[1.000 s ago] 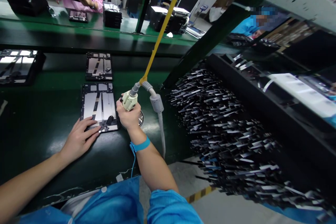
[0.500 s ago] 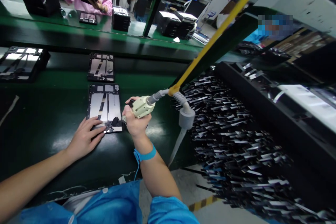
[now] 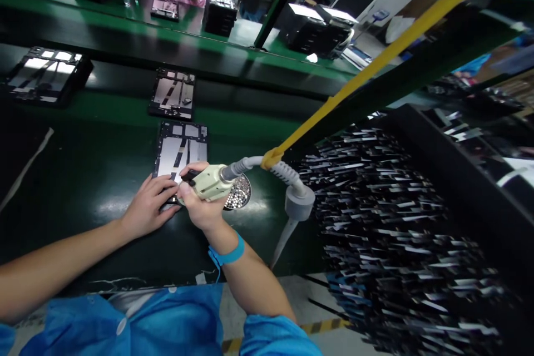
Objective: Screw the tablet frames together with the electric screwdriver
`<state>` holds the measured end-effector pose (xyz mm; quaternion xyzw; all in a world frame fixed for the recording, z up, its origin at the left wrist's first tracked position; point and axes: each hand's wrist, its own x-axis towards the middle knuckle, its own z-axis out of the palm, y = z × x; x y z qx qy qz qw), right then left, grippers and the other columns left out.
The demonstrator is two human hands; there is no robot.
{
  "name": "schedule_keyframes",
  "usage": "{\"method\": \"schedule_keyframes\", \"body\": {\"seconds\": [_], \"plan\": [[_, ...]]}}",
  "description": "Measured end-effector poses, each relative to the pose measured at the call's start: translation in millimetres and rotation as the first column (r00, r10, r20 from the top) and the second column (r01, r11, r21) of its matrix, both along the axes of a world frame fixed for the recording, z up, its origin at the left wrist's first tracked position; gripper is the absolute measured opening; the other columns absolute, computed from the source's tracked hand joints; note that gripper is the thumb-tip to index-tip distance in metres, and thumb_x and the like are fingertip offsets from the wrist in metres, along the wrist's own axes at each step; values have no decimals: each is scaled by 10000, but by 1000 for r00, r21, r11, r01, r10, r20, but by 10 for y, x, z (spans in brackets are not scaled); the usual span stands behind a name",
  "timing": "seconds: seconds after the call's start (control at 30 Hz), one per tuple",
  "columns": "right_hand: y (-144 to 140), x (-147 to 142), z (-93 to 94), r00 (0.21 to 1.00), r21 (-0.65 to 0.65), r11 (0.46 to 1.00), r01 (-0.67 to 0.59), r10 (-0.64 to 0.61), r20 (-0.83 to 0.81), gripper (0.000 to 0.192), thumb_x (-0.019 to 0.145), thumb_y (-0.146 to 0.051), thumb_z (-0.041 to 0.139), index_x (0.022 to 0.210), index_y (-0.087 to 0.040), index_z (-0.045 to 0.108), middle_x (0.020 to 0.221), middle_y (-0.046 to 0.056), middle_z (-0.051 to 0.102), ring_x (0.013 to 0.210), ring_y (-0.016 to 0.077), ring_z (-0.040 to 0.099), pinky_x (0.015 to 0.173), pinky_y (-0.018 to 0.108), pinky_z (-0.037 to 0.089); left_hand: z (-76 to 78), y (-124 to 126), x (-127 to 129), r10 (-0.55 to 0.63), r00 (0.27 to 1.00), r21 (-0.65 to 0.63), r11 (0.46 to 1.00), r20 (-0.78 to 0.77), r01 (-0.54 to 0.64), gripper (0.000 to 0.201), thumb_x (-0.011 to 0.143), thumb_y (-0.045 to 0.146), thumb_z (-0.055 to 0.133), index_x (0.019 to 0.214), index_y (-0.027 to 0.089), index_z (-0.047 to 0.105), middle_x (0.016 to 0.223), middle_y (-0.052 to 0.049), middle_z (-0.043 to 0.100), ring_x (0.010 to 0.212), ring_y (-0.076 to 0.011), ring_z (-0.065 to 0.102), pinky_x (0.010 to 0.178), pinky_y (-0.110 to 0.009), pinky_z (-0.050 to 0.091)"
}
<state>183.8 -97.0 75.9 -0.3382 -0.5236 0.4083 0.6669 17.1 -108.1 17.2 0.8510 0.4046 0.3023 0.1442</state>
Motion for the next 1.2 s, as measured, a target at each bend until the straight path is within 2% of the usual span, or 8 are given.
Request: {"method": "schedule_keyframes", "body": {"seconds": [0.83, 1.0, 1.2], "plan": [[21, -49, -65, 999, 5, 999, -51, 51, 4, 260, 898, -325, 730, 1114, -262, 600, 1006, -3, 634, 538, 74, 627, 533, 265, 573, 21, -8, 3, 3, 1000, -59, 998, -6, -4, 316, 959, 286, 652, 1266, 210, 661, 1311, -125, 675, 1348, -317, 548, 1188, -625, 344], [14, -24, -100, 998, 32, 999, -36, 34, 53, 265, 894, -273, 723, 1137, -276, 618, 1012, 5, 633, 586, 89, 624, 572, 286, 577, 15, -8, 10, 6, 1000, -50, 999, -7, -7, 313, 967, 290, 639, 1268, 208, 655, 1304, -125, 679, 1350, -314, 550, 1187, -618, 346], [-15, -33, -124, 988, -9, 1000, -16, 17, 153, 240, 876, -285, 724, 1098, -267, 632, 946, 10, 627, 702, 141, 658, 637, 319, 602, 9, -8, 9, 8, 1000, -55, 998, -8, -8, 315, 965, 258, 614, 1273, 206, 652, 1317, -127, 673, 1350, -310, 553, 1196, -614, 339]]}}
